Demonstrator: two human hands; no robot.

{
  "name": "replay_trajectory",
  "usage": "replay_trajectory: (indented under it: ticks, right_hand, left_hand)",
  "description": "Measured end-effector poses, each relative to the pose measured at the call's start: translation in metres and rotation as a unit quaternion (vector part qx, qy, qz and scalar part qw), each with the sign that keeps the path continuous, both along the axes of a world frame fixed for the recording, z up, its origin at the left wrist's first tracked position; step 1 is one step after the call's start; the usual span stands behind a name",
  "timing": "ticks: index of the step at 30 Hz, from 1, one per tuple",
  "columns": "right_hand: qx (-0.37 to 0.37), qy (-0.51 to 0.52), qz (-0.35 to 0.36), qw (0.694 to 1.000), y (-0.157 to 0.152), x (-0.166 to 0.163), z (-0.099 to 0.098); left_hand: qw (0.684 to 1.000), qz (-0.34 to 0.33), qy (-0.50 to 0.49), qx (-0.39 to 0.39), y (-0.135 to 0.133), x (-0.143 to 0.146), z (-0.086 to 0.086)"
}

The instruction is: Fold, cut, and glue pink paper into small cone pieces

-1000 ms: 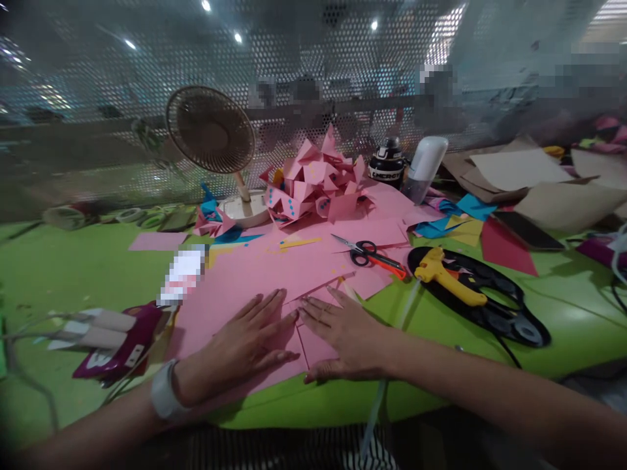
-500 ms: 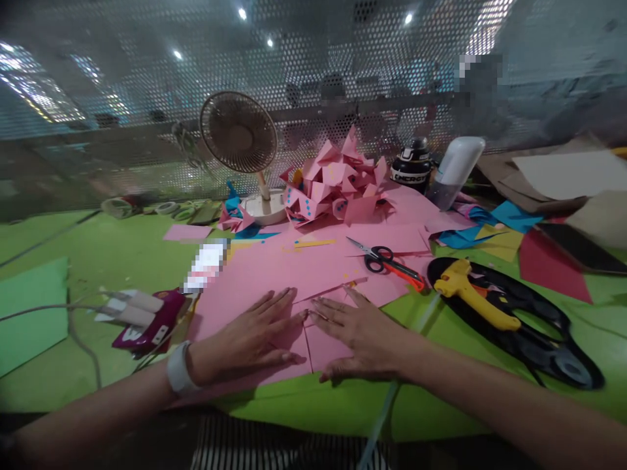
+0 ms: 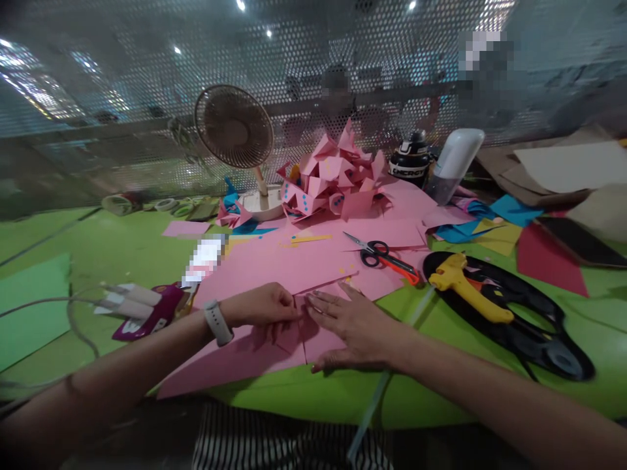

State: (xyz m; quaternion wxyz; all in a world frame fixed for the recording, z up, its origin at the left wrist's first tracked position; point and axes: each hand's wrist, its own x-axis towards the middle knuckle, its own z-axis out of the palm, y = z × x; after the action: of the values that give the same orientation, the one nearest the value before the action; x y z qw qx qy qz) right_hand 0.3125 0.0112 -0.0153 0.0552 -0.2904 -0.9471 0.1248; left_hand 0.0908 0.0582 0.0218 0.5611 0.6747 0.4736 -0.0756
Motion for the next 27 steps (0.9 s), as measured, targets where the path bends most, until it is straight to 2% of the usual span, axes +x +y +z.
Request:
replay_trajectory:
  ticks: [5, 14, 18, 20, 21, 23, 25, 27]
  right_hand:
    - [0.006, -0.002, -0.001, 1.000, 0.000, 0.000, 0.000]
    - [0.019, -0.045, -0.010, 0.999, 0.004, 0.013, 0.003]
    - [0.046, -0.055, -0.037, 0.997, -0.001, 0.020, 0.018]
    - [0.047, -0.030, -0.078, 0.995, -0.001, 0.017, 0.029]
    - [0.033, -0.015, -0.111, 0.993, 0.002, 0.013, 0.034]
    - [-0.050, 0.008, -0.189, 0.981, 0.011, 0.002, 0.040]
    - [-0.212, 0.009, -0.238, 0.948, 0.024, -0.011, 0.041]
    - [-0.357, -0.012, -0.260, 0.897, 0.037, -0.022, 0.036]
  left_hand:
    - [0.996, -0.003, -0.025, -0.080, 0.010, -0.001, -0.006]
    - [0.996, -0.013, -0.048, -0.073, 0.014, -0.005, -0.015]
    - [0.996, -0.017, -0.046, -0.075, 0.012, -0.004, -0.013]
    - [0.997, -0.023, -0.035, -0.062, 0.011, -0.002, -0.009]
    - [0.998, -0.026, -0.027, -0.049, 0.011, -0.001, -0.007]
    - [0.999, -0.027, -0.010, -0.023, 0.010, 0.001, -0.003]
    - [1.000, -0.025, 0.003, -0.011, 0.010, 0.002, -0.002]
    - [1.000, -0.029, 0.008, -0.008, 0.010, 0.002, -0.003]
